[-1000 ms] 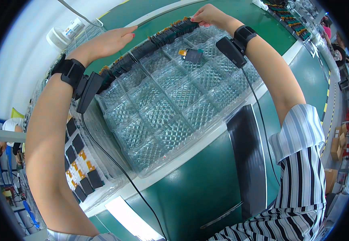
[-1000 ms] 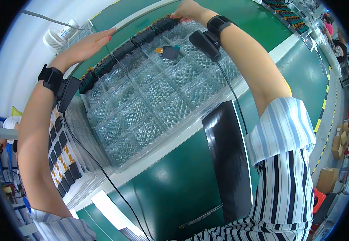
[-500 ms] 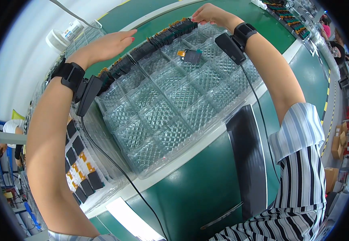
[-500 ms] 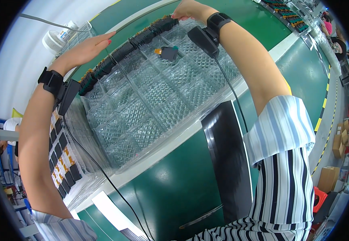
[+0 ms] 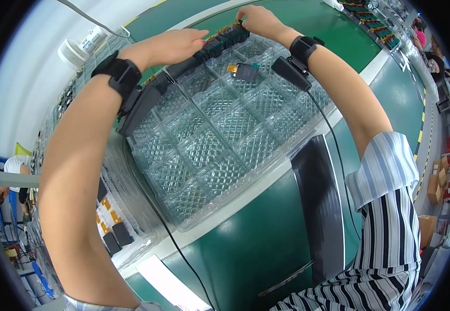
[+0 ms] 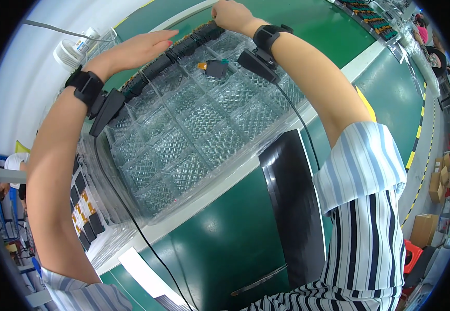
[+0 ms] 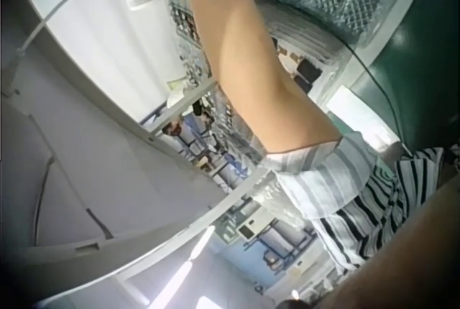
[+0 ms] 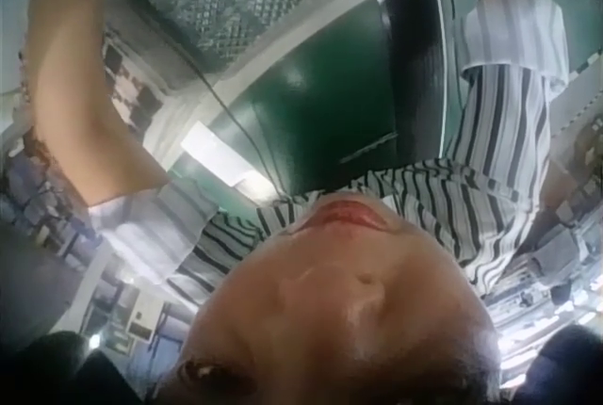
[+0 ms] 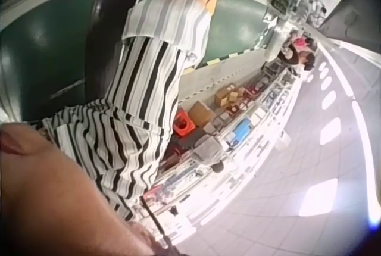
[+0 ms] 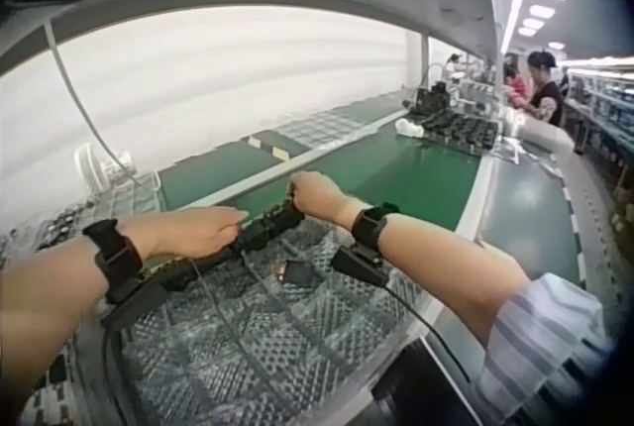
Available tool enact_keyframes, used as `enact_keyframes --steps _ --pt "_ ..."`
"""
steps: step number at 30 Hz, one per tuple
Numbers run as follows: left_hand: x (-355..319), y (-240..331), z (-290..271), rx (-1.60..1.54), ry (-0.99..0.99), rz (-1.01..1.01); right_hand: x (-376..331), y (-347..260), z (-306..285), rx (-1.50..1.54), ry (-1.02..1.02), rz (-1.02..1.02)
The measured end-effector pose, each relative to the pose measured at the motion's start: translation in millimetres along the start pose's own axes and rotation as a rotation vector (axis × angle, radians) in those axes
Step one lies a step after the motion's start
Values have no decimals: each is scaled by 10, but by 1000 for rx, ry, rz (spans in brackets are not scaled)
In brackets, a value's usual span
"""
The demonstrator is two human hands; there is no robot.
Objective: The person picks up a stack of screens, places them into a tray, and then transfers individual components from a larger tray onto a stack. Finally, the person handles individual components one at a time before removing a protective sheet from a stack of trays.
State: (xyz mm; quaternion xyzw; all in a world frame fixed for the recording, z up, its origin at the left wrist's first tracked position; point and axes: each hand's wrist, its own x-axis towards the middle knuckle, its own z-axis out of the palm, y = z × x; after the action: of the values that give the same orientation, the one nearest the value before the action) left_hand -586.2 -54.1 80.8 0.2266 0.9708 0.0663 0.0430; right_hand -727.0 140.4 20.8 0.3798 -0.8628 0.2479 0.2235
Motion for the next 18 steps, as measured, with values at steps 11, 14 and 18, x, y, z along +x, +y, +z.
enact_keyframes --steps 11,14,18 --pt "347 0 -86 208 36 26 -281 -120 -614 314 -144 181" --pt "-35 -239 -145 227 65 -37 -709 -671 -525 415 -264 212" --pt "-358 -191 -300 214 59 -141 -1005 -660 -475 103 -275 -79"
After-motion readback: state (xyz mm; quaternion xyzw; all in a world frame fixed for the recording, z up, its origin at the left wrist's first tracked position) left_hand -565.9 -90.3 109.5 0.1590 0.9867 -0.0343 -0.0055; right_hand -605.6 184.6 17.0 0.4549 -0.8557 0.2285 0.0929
